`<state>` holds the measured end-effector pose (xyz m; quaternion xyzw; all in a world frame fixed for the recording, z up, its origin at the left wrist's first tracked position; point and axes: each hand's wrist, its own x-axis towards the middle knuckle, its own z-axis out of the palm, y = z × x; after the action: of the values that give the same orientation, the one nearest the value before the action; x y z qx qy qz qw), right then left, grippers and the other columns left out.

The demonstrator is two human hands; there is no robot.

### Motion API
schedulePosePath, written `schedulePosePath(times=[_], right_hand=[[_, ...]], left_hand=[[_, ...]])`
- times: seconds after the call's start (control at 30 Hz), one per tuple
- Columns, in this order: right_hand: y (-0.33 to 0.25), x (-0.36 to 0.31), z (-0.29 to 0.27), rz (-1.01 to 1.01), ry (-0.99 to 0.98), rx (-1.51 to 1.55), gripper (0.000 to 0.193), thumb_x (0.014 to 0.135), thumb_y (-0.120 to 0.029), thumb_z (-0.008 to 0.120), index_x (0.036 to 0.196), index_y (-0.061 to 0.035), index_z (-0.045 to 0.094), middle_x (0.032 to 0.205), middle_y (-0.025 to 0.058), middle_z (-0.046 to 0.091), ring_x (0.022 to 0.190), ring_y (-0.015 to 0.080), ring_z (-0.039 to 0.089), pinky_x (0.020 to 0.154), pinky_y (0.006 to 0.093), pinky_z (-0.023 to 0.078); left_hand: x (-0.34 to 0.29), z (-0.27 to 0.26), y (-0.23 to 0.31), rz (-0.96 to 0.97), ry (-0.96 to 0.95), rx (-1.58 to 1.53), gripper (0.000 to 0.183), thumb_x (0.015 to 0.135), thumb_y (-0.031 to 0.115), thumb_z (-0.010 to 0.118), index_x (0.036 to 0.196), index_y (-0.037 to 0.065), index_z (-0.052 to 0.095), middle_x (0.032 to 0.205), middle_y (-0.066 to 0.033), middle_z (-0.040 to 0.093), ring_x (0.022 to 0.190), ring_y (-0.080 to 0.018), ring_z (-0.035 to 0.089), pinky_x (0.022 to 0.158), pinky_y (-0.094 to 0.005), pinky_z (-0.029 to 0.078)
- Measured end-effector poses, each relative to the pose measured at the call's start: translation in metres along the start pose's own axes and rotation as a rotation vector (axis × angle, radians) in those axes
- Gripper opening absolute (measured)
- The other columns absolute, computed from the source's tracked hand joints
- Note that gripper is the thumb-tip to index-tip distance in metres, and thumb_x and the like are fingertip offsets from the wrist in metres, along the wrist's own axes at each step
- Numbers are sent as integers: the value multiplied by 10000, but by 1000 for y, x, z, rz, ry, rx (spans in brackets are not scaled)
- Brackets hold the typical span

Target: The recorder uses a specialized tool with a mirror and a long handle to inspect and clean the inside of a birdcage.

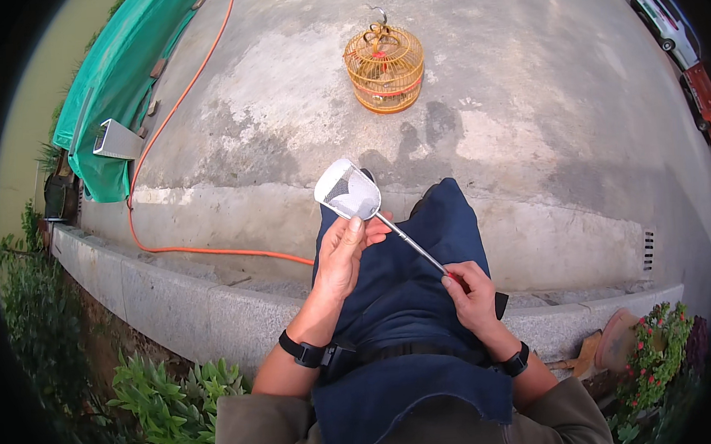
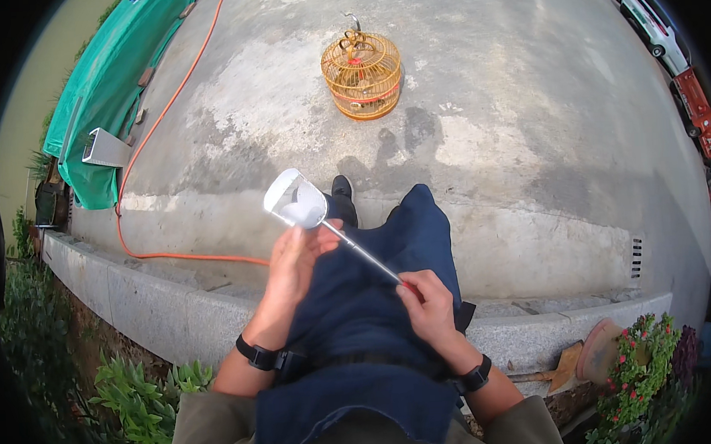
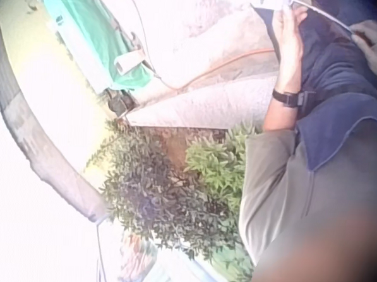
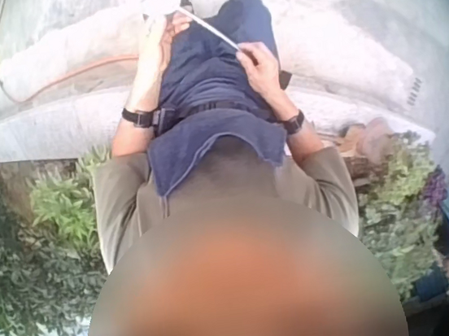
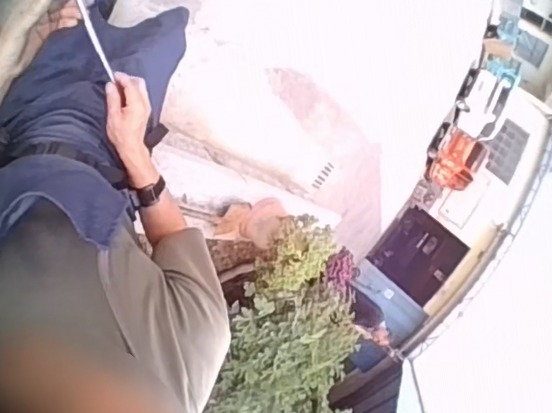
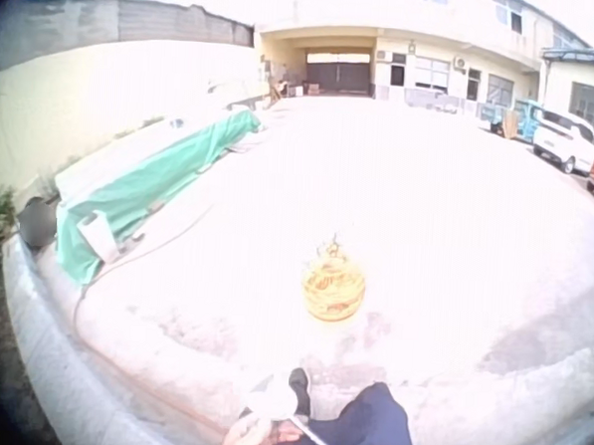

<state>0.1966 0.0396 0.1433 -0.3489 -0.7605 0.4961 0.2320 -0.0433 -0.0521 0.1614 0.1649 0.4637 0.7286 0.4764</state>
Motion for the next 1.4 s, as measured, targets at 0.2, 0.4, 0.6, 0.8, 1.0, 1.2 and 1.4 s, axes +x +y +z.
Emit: schedulePosePath(times=[0.2, 0.4, 0.6, 0.8, 1.0, 1.2, 1.4], right_hand=[[-11, 4, -4, -4, -109, -44, 145, 882, -53, 693, 1022, -17, 693, 881, 109, 637, 741, 220, 632, 670, 309, 498], [-5, 2, -2, -47, -165, -30, 199, 920, -46, 660, 1115, -6, 672, 874, 88, 618, 722, 182, 599, 661, 286, 472], [-6, 2, -4, -47, -196, -72, 214, 913, -62, 656, 1124, -28, 664, 907, 127, 645, 780, 283, 643, 703, 343, 506], [-4, -1, -6, -48, -191, -78, 210, 915, -63, 653, 1123, -39, 667, 911, 126, 645, 780, 288, 644, 699, 348, 507], [-5, 1, -6, -76, -194, -99, 224, 919, -74, 649, 1142, -45, 659, 920, 130, 645, 794, 303, 650, 709, 363, 513], [-1, 0, -7, -71, -201, -113, 225, 920, -74, 645, 1143, -48, 659, 909, 134, 644, 781, 311, 647, 696, 369, 513], [3, 0, -6, -76, -186, -106, 213, 921, -72, 640, 1131, -42, 661, 883, 135, 634, 754, 312, 639, 675, 377, 506]], left_hand=[[2, 9, -12, -32, 41, -51, 458, 1053, 362, 500, 1239, -50, 576, 1084, -173, 707, 987, -220, 693, 894, -336, 529], [4, 3, -12, -73, 171, -71, 412, 1054, 325, 491, 1205, -49, 574, 1012, -158, 703, 958, -248, 686, 890, -374, 529], [4, 7, -11, -59, 192, -44, 316, 1039, 257, 553, 1157, -27, 626, 957, -132, 726, 872, -210, 712, 817, -325, 566], [4, 5, -17, -76, 233, -29, 292, 1031, 244, 572, 1145, -17, 637, 956, -129, 727, 857, -206, 710, 801, -324, 564], [8, 2, -17, -72, 303, -26, 295, 1021, 257, 591, 1128, -12, 644, 936, -128, 729, 837, -207, 712, 778, -317, 561], [12, 0, -17, -79, 305, -7, 298, 1020, 266, 594, 1124, -8, 647, 929, -129, 731, 827, -204, 715, 754, -305, 558], [17, 1, -21, -104, 270, 50, 309, 1022, 260, 590, 1146, -19, 640, 939, -140, 736, 845, -207, 721, 773, -313, 564]])
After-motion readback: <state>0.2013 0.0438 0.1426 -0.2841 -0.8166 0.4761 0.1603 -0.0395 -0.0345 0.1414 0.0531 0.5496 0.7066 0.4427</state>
